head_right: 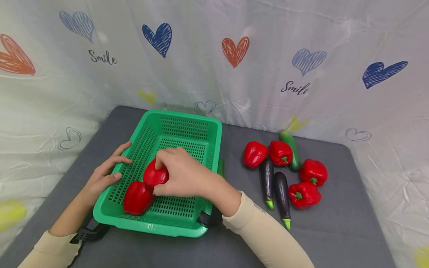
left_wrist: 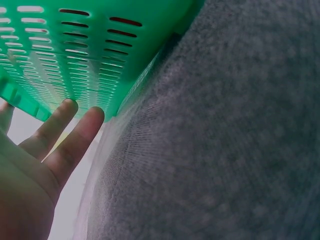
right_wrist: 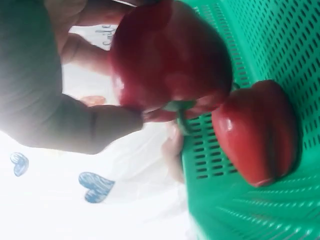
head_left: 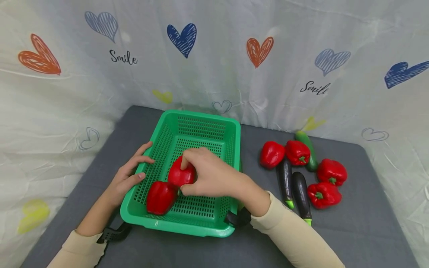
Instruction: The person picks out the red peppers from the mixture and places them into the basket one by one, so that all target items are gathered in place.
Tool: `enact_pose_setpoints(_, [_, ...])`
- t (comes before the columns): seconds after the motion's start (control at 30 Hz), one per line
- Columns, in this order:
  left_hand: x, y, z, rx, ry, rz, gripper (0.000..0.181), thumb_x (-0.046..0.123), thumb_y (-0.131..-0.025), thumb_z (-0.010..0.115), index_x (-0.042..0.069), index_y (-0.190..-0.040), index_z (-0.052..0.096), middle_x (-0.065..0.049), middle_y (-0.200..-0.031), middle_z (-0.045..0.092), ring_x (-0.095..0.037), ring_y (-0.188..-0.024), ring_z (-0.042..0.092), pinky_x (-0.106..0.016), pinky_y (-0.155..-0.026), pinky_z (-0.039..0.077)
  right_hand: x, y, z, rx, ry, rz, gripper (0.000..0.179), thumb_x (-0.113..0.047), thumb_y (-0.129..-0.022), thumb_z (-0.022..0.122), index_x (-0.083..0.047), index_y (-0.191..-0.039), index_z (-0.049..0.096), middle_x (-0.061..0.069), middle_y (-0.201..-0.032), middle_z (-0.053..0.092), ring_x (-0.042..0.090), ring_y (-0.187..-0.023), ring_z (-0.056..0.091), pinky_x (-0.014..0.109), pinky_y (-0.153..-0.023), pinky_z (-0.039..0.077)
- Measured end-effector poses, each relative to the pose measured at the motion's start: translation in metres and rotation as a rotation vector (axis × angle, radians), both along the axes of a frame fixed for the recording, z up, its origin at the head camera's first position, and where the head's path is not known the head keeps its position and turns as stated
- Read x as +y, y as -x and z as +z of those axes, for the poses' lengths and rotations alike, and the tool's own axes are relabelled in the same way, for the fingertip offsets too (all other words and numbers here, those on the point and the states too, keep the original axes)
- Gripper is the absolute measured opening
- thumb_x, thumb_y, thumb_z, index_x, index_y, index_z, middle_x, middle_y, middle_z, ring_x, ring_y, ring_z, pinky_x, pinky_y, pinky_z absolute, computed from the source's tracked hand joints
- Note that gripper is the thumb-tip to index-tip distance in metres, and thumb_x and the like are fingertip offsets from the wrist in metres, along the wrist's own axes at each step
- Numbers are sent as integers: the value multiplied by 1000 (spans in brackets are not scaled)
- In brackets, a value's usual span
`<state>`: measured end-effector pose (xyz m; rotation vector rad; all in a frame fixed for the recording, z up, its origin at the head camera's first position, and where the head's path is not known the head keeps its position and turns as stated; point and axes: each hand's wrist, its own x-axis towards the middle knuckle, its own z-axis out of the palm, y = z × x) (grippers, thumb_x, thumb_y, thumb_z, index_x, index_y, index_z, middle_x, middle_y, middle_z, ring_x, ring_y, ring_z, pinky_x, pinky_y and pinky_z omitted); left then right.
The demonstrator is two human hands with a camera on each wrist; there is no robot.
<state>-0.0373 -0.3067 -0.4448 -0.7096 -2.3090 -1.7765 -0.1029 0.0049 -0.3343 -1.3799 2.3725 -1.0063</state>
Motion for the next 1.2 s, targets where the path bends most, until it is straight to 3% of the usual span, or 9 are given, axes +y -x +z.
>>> enact_pose_setpoints(0.5, [-3,2,-6,-9,-15,-1,35,-10,-101,45,-13,-133,57,-18,-180,21,-24,-166,16,-28,-121,23,5,-3,-9,11,-133,1,38,-27,-78,88,-22,-100,58,-7,-105,57,10,-99,55,27,-74,54])
enact_pose_setpoints(0.9, [-2,2,-5,-6,-15,-8,34,-10,-102,44,-12,-134,56,-17,-180,20,-24,-166,15,-29,-122,22,2,-7,-14,-40,-349,82,44,-39,-81,96,-23,-99,58,-5,-102,56,9,-94,55,26,-69,52])
enact_pose_setpoints(1.2, [0,0,0,-1,-7,-6,34,-9,-103,44,-12,-134,57,-16,-180,20,-23,-166,15,-28,-122,22,-4,-9,-20,-70,-384,159,45,-39,-83,96,-23,-99,57,-5,-101,55,8,-92,54,25,-70,50])
